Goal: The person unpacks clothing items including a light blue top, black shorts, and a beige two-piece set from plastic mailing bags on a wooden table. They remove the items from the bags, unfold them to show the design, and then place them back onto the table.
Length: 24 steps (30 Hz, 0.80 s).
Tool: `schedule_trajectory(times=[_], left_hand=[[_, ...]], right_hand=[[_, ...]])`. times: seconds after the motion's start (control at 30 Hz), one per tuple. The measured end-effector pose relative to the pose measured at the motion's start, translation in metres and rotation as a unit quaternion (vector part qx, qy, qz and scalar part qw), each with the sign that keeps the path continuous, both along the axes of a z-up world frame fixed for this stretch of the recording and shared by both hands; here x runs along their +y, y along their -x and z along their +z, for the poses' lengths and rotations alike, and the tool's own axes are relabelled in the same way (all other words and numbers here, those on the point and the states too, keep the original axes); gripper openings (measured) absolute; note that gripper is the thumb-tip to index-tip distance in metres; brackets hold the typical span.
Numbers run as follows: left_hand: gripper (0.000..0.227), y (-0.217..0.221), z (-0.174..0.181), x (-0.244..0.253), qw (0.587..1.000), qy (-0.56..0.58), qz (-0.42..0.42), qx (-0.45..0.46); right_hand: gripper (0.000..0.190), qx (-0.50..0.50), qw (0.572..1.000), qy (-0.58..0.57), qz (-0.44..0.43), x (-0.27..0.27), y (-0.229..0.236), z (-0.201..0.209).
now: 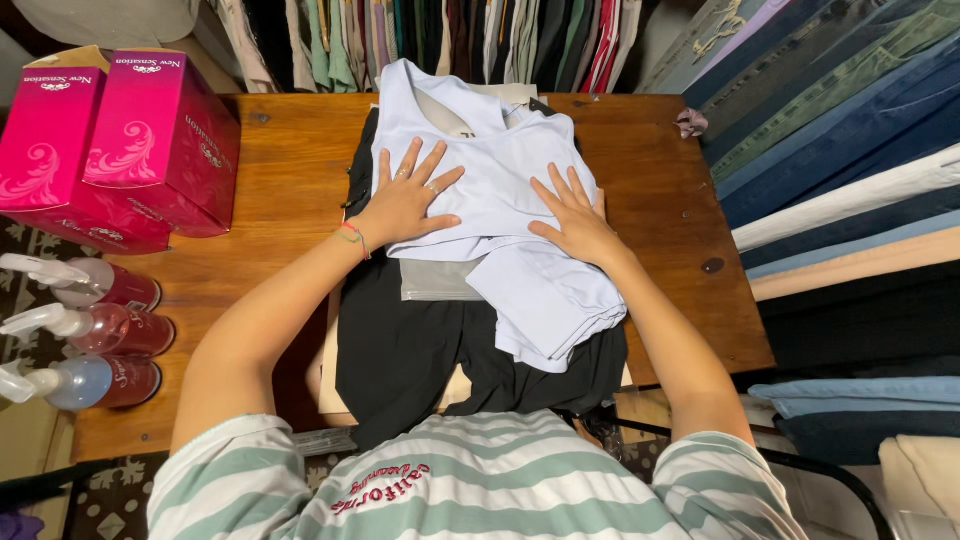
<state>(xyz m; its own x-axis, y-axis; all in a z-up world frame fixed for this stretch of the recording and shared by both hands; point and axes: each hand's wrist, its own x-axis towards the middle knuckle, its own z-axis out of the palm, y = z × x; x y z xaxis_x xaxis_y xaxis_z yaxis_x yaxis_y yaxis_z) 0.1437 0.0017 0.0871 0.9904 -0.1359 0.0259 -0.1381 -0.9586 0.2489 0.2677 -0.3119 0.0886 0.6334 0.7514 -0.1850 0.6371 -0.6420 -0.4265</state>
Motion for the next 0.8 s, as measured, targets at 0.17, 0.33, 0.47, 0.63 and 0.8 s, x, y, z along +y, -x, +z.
schedule_trajectory(times=[0.17,0.33,0.47,0.63,0.8], left_hand=[[0.090,0.002,-0.010,0.015,1.000,-0.011,-0.021,-0.019],[0.090,0.008,-0.014,0.007,0.999,0.035,-0.018,-0.015],[0.074,0.025,-0.020,-0.019,0.988,0.122,-0.073,-0.057],[0.057,0.036,-0.018,-0.036,0.966,0.218,-0.131,-0.041],[0.098,0.052,0.016,-0.063,0.892,0.339,-0.300,-0.012]], right_hand=[[0.073,0.000,1.000,0.000,0.017,-0.031,0.001,-0.004],[0.116,0.041,0.986,-0.001,0.164,-0.086,0.064,0.045],[0.074,-0.147,0.971,-0.034,0.187,-0.100,0.086,0.003],[0.048,-0.148,0.951,-0.244,0.120,-0.104,0.086,-0.018],[0.041,-0.057,0.890,-0.444,-0.085,-0.102,0.067,0.026]])
